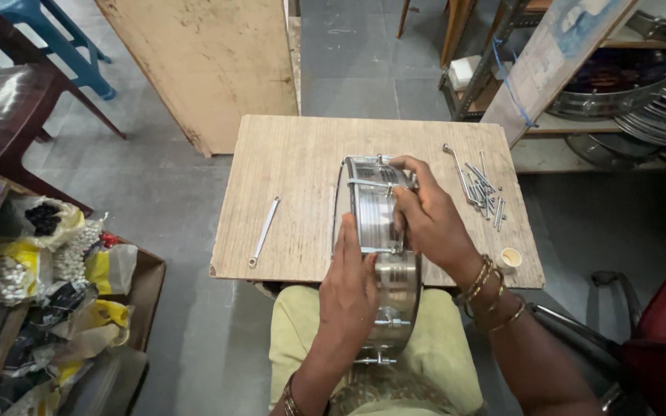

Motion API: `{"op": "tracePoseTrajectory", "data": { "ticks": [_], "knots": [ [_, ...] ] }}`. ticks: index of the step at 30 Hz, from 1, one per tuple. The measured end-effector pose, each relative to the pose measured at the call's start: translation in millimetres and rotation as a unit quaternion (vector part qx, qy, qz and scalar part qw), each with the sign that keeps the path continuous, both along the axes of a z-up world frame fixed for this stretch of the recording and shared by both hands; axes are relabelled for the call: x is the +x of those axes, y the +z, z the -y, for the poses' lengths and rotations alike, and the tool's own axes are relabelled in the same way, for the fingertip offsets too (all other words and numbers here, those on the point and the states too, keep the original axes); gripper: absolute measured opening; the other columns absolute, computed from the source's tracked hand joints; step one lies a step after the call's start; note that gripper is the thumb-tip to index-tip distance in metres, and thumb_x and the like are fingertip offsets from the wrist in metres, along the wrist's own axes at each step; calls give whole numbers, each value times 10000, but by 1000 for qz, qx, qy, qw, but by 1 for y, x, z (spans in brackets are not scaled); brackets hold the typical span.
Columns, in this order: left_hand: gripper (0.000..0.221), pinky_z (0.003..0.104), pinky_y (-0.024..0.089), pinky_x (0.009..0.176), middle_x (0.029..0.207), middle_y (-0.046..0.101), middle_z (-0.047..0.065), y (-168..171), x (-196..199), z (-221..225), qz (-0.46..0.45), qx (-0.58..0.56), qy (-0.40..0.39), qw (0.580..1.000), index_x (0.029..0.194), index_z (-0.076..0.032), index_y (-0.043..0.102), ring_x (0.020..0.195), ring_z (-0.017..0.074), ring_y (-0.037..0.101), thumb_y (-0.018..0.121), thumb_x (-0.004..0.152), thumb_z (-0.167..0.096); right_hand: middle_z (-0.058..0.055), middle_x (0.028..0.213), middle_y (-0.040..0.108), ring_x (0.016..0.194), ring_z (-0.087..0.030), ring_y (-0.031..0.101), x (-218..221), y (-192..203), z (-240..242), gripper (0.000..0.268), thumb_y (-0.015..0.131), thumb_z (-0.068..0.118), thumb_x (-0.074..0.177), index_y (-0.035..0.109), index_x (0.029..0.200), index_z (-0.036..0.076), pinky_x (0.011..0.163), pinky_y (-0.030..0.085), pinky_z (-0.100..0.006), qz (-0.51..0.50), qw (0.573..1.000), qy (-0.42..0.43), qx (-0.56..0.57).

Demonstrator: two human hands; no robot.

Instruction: The person assembles a drum by attaching metal hardware to the shell using a small wrench and their hands. The person also handles a small cup and places components onto a repair bench.

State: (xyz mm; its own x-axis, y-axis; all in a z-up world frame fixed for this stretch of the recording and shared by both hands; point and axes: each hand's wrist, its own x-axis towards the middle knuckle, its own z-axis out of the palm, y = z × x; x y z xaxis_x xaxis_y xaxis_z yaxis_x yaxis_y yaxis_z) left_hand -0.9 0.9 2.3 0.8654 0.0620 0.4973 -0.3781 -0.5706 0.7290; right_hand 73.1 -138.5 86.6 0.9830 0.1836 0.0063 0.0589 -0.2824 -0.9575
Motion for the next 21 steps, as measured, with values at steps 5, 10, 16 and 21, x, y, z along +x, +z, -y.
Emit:
{"op": "tracePoseTrajectory", "data": {
  "ticks": [5,10,16,21],
  "knots": [
    [681,481,545,905,1503,451,346,1,3,-6,-41,-20,-6,999,1549,72,275,1214,510,582,608,965,-35,-20,751,610,490,-61,499,0,0,8,391,463,130,1053,425,1442,112,417,424,-223,59,997,-5,56],
    [669,486,554,911,1507,444,352,2,2,-6,-12,-21,5,1000,1558,67,271,1247,531,571,599,989,-55,-52,824,638,562,-75,519,-41,-39,19,333,484,44,1095,392,1414,62,493,448,-223,244,967,-50,56],
    [660,480,561,895,1527,442,336,3,4,-6,-41,-36,-3,999,1558,44,283,1229,512,591,603,993,-73,-116,908,643,769,-180,669,-37,-80,20,363,527,-46,1046,370,1353,67,645,560,-325,480,873,60,-54],
    [664,476,549,951,1506,475,320,-4,3,-5,0,-27,-3,1000,1555,39,316,1289,512,573,617,969,-52,-121,911,656,742,-161,695,-39,-74,18,353,547,-21,1023,400,1336,48,621,584,-311,396,916,20,-59]
  ]
}}
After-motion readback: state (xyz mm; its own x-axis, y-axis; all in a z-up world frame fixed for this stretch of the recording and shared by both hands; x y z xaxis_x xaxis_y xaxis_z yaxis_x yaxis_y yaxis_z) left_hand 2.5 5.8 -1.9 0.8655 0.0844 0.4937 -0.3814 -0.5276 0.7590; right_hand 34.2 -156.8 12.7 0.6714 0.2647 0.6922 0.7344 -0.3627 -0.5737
